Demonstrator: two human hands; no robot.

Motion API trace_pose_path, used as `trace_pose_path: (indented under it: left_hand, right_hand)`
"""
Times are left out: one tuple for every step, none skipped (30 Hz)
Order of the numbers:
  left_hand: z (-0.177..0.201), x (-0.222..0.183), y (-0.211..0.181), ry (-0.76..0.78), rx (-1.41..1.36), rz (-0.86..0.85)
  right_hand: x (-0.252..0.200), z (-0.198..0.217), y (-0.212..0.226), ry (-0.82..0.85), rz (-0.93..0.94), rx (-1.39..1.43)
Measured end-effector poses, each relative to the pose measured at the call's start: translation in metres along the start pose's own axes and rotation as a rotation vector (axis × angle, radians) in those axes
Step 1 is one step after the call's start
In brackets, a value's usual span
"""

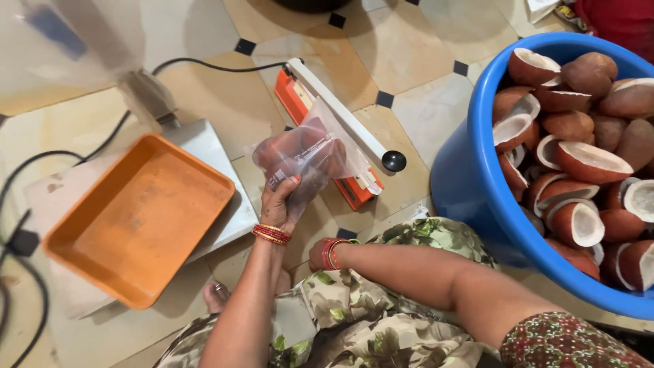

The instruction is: The person places coconut halves into a plastic bag by hand, weighs the bag on a scale, cuts the plastic with scissors, and seals the package using a heat sealer.

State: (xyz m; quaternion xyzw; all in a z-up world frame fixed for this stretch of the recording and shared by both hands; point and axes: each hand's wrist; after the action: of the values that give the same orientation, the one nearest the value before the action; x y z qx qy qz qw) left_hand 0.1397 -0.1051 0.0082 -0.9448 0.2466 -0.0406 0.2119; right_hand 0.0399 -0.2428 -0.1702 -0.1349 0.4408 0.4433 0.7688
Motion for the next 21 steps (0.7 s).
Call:
trace_pose_path:
  left_hand:
    - [-0.007, -0.007, -0.007, -0.002, 0.012, -0.008]
    - [-0.014, -0.015, -0.013, 0.016, 0.021, -0.027]
    - [-0.021, -0.024, -0.019, 0.034, 0.029, -0.045]
    - [-0.029, -0.034, -0.026, 0.030, 0.041, -0.053]
    - [-0.038, -0.044, -0.032, 0.037, 0.050, -0.065]
    - [-0.048, -0.053, -0.040, 0.047, 0.062, -0.078]
    - [-0.048, -0.064, -0.042, 0.047, 0.077, -0.086]
    - [-0.049, -0.074, -0.045, 0.082, 0.062, -0.092]
    - [-0.049, -0.084, -0.047, 0.117, 0.047, -0.097]
    - [-0.053, -0.098, -0.050, 0.117, 0.057, -0.106]
    - [-0.057, -0.111, -0.054, 0.125, 0.071, -0.105]
    - [-0.060, -0.125, -0.057, 0.132, 0.082, -0.104]
    - [-0.061, -0.139, -0.059, 0.131, 0.090, -0.113]
    - [-0.061, -0.152, -0.061, 0.146, 0.077, -0.125]
    - [-0.060, -0.165, -0.064, 0.160, 0.063, -0.138]
    - [-0.062, -0.171, -0.067, 0.160, 0.066, -0.150]
    - [-0.063, -0.177, -0.072, 0.109, 0.050, -0.166]
    - [-0.063, -0.183, -0.073, 0.056, 0.026, -0.182]
    - [-0.035, -0.180, -0.071, 0.054, 0.021, -0.196]
    - [-0.006, -0.177, -0.066, 0.073, -0.009, -0.242]
    - [0.023, -0.173, -0.062, 0.093, -0.038, -0.289]
  right_hand:
    - [-0.005, 0.007, -0.001, -0.011, 0.006, -0.008]
    - [-0.009, 0.014, -0.001, -0.004, -0.004, 0.022]
    - [-0.013, 0.021, 0.000, 0.003, -0.013, 0.052]
    - [-0.013, 0.020, -0.003, -0.008, -0.005, 0.044]
    - [-0.013, 0.019, -0.006, -0.023, -0.058, 0.082]
    - [-0.013, 0.021, -0.011, -0.043, -0.113, 0.119]
    - [-0.029, 0.032, -0.009, -0.056, -0.107, 0.111]
    - [-0.045, 0.042, -0.009, -0.142, -0.182, 0.183]
    - [-0.061, 0.052, -0.008, -0.228, -0.256, 0.256]
    - [-0.067, 0.059, -0.011, -0.237, -0.250, 0.248]
    - [-0.072, 0.066, -0.014, -0.312, -0.324, 0.303]
    - [-0.077, 0.073, -0.016, -0.386, -0.397, 0.359]
    - [-0.082, 0.075, -0.017, -0.393, -0.390, 0.352]
    - [-0.087, 0.078, -0.019, -0.553, -0.375, 0.405]
    - [-0.091, 0.081, -0.021, -0.711, -0.356, 0.458]
    - [-0.103, 0.088, -0.017, -0.713, -0.348, 0.447]
    - [-0.112, 0.095, -0.013, -0.904, -0.321, 0.542]
    - [-0.124, 0.100, -0.010, -1.087, -0.291, 0.636]
    - [-0.135, 0.106, -0.005, -1.080, -0.283, 0.625]
    - [-0.147, 0.112, -0.001, -1.090, -0.397, 0.871]
    - [-0.159, 0.118, 0.004, -1.085, -0.513, 1.118]
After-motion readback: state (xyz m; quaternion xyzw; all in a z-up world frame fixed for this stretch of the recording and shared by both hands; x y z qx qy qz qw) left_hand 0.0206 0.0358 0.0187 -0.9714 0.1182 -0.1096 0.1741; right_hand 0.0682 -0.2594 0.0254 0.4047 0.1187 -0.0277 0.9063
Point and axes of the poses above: each hand's wrist, its own x-axis towards the middle knuckle, its own z-axis out of the back of the hand, y = z × x, and after that the axes turned 10 degrees about y, right-handed
